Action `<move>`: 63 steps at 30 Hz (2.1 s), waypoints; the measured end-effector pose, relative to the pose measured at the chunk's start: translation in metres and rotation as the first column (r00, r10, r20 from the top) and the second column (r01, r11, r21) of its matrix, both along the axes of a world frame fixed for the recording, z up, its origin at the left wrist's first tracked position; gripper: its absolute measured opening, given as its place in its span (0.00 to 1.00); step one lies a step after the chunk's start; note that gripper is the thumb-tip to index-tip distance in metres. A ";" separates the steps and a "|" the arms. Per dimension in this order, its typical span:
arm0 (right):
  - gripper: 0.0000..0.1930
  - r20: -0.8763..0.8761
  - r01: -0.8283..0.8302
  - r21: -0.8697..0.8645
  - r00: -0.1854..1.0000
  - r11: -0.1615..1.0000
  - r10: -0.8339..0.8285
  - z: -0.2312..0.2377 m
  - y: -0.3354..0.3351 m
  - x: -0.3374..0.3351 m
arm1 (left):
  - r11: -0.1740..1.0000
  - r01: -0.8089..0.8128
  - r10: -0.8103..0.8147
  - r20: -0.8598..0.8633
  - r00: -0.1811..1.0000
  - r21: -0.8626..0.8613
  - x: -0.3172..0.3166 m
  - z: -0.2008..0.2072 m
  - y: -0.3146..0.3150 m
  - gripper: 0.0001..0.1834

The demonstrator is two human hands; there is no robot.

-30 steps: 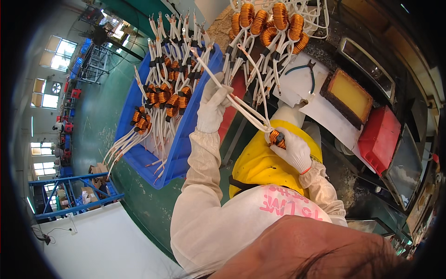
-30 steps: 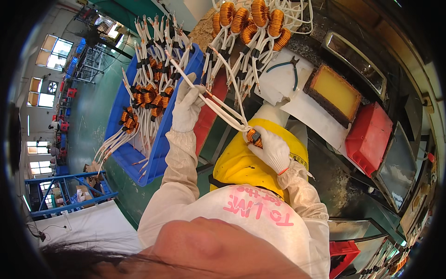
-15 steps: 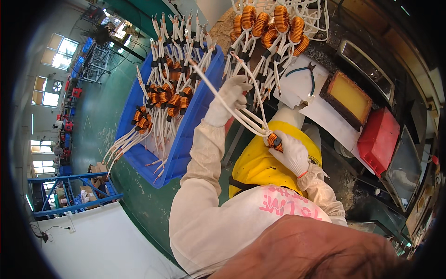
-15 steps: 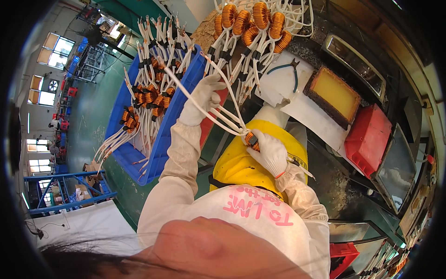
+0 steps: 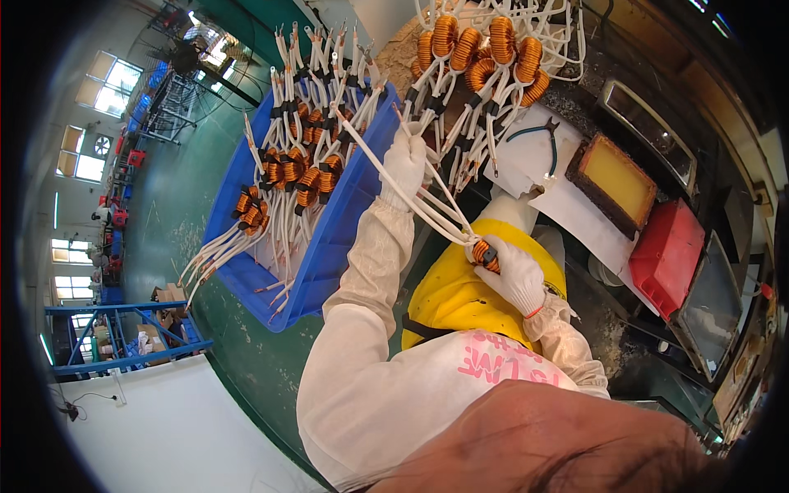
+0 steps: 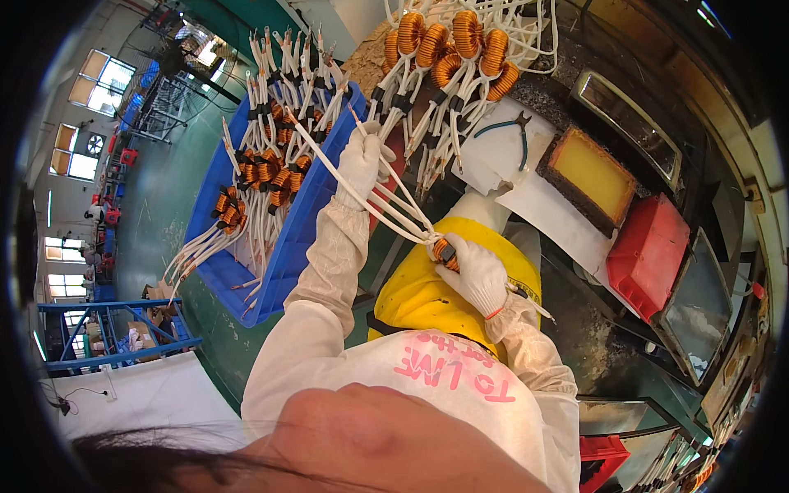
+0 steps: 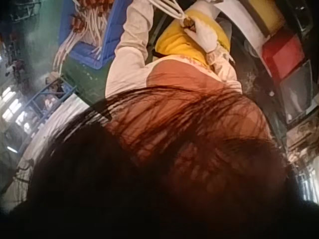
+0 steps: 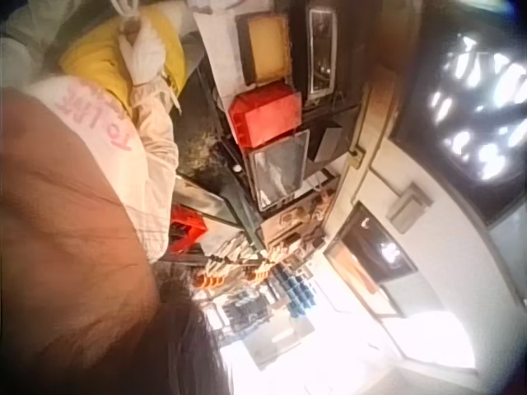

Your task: Tinning the ends of wires on toroidal inductors using a solder pot.

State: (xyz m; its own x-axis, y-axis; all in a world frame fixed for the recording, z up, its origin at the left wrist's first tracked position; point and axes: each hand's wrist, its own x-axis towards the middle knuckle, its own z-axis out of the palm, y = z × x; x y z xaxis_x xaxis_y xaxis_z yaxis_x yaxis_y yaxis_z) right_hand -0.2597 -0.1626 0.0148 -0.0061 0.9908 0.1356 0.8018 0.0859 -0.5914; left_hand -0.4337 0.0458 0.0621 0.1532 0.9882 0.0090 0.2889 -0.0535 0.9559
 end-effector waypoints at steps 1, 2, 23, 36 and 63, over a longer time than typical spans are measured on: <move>0.27 0.008 0.001 -0.003 1.000 1.000 -0.001 0.001 0.001 0.000 | 1.000 -0.005 0.006 0.073 0.997 -0.010 0.000 -0.001 0.000 0.19; 0.27 0.015 0.003 -0.005 1.000 1.000 -0.003 0.001 0.002 0.000 | 1.000 -0.004 0.005 0.071 0.997 -0.014 -0.001 -0.002 -0.001 0.19; 0.27 -0.060 0.094 -0.323 0.991 0.942 -0.120 -0.001 0.012 0.012 | 0.696 0.312 0.095 0.514 0.853 -0.647 -0.032 -0.077 -0.154 0.16; 0.27 -0.025 0.079 -0.133 0.996 0.988 -0.083 -0.004 0.005 0.003 | 0.893 -0.447 0.448 0.183 0.875 -0.051 -0.076 -0.048 -0.083 0.19; 0.32 -0.341 -0.111 0.159 0.926 0.981 0.161 -0.024 -0.004 0.008 | 0.944 -0.012 0.184 0.498 0.847 -0.328 -0.107 -0.029 -0.083 0.19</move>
State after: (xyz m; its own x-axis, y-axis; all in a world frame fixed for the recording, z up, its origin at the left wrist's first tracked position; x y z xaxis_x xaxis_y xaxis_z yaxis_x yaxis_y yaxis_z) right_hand -0.2514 -0.1667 -0.0089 -0.0673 0.9560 0.2854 0.5202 0.2777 -0.8076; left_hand -0.5402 -0.0369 0.0329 0.1134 0.9639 -0.2410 -0.2619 0.2630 0.9286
